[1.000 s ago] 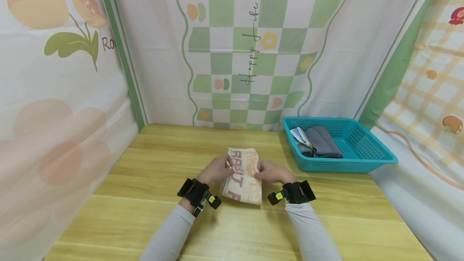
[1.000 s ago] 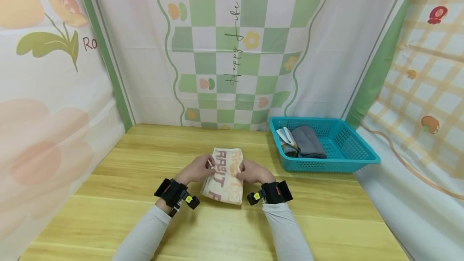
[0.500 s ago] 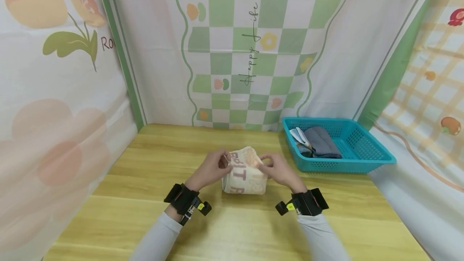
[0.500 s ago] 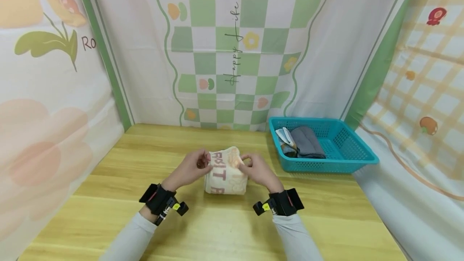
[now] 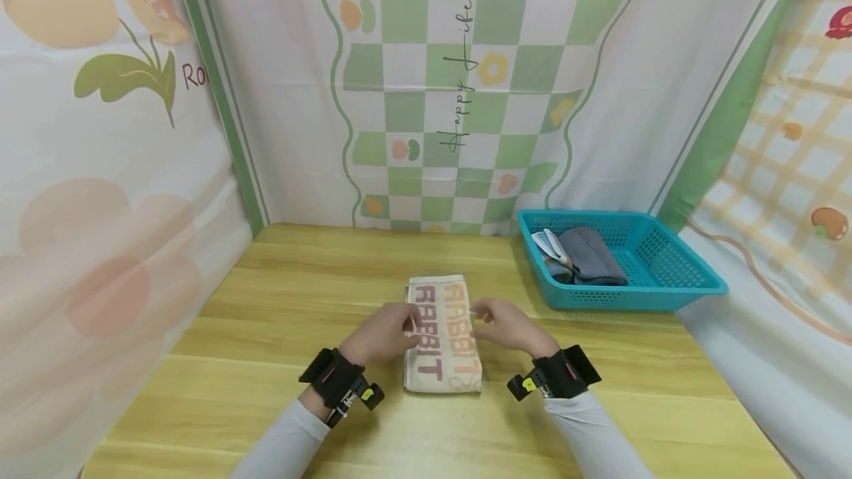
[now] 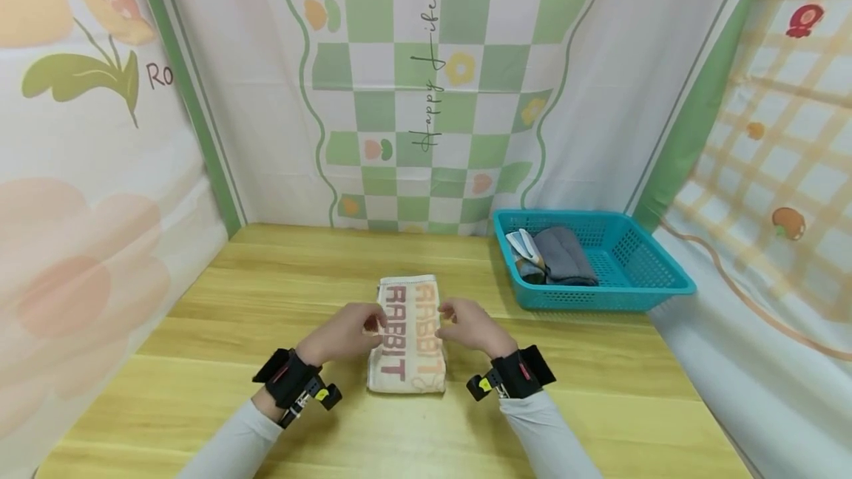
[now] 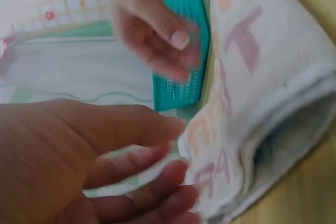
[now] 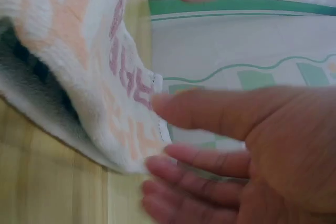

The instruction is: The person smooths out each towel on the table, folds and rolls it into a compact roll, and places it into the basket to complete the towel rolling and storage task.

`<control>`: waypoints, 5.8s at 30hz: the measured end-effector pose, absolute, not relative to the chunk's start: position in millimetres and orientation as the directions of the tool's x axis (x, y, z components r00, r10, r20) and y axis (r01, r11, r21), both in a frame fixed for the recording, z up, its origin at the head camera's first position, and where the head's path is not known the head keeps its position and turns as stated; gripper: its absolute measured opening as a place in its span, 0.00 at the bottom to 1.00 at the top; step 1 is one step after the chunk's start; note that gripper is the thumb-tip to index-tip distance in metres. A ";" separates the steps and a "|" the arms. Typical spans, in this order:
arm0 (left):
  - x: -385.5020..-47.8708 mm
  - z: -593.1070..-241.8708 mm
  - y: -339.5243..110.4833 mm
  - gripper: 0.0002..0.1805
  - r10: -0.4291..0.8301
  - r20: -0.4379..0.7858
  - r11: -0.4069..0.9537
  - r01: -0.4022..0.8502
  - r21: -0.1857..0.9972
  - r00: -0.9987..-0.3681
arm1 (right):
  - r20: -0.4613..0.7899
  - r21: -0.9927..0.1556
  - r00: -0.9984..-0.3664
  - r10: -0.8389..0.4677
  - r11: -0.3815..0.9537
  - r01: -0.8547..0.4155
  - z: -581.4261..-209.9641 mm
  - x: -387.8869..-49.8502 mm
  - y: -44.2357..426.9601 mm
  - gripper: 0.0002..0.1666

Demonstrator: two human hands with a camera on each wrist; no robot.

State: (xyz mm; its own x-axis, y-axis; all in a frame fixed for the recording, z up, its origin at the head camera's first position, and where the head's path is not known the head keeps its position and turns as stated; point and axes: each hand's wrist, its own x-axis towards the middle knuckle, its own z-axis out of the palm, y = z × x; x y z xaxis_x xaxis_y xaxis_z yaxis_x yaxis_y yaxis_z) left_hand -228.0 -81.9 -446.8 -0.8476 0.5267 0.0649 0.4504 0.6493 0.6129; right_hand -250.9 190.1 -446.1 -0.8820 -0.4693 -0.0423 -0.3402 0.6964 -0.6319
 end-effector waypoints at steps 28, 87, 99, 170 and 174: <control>-276.0 -481.3 -53.1 0.19 0.610 -0.095 0.672 0.449 0.589 -0.787 | -0.040 -0.565 -0.854 -0.518 0.717 -0.409 -487.8 -295.3 166.0 0.41; -292.4 -450.8 -43.6 0.06 0.602 -0.041 0.674 0.479 0.563 -0.798 | 0.043 -0.282 -0.821 -0.569 0.782 -0.556 -455.7 -266.6 128.3 0.12; -290.2 -451.9 -35.3 0.15 0.687 0.063 0.590 0.607 0.532 -0.724 | -0.097 -0.501 -0.782 -0.616 0.709 -0.496 -471.3 -298.9 157.7 0.14; -295.7 -475.2 -48.1 0.33 0.576 -0.210 0.684 0.324 0.654 -0.790 | 0.094 -0.432 -0.788 -0.608 0.688 -0.583 -441.0 -273.5 142.1 0.20; -299.5 -474.3 -54.7 0.36 0.565 -0.157 0.665 0.334 0.668 -0.810 | 0.080 -0.398 -0.783 -0.617 0.701 -0.593 -448.2 -272.0 138.1 0.34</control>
